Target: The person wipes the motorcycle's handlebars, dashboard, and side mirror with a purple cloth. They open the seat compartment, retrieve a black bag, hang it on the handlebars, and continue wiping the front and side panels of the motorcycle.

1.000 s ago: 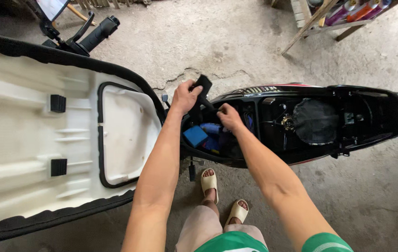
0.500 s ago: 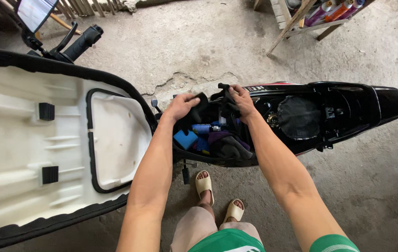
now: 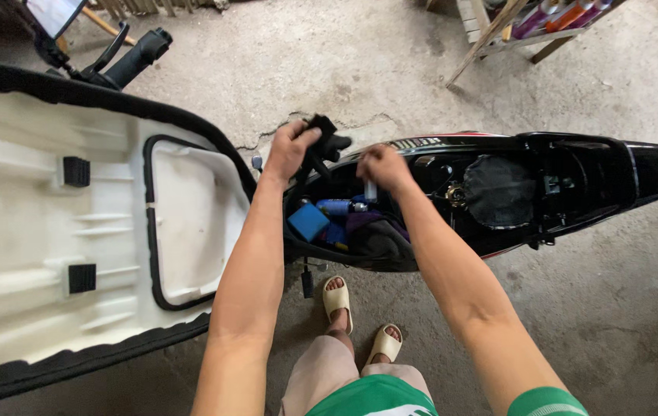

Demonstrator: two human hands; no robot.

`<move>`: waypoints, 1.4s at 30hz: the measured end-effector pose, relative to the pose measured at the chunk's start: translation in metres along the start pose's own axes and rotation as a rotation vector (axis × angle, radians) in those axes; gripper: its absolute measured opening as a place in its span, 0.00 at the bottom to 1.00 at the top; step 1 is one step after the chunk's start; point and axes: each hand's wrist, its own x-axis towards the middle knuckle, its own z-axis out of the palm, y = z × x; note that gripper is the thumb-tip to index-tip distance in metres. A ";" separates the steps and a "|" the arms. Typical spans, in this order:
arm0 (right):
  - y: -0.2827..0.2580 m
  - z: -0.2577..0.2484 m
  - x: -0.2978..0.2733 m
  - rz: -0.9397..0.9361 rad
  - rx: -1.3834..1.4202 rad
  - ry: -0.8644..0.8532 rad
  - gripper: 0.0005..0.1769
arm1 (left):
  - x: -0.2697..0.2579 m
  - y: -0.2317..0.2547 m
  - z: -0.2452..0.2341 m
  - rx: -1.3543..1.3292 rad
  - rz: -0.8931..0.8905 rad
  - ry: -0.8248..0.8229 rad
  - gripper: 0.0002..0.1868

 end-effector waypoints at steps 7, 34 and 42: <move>0.077 0.063 0.006 -0.129 -0.744 0.011 0.19 | -0.006 0.002 -0.009 -0.030 0.043 0.131 0.12; 0.031 0.053 -0.015 -0.086 -0.901 -0.279 0.18 | -0.003 -0.039 0.003 -0.053 0.060 0.023 0.10; 0.039 0.076 0.004 0.113 -1.144 -0.399 0.17 | -0.013 -0.034 0.004 0.005 0.047 0.037 0.16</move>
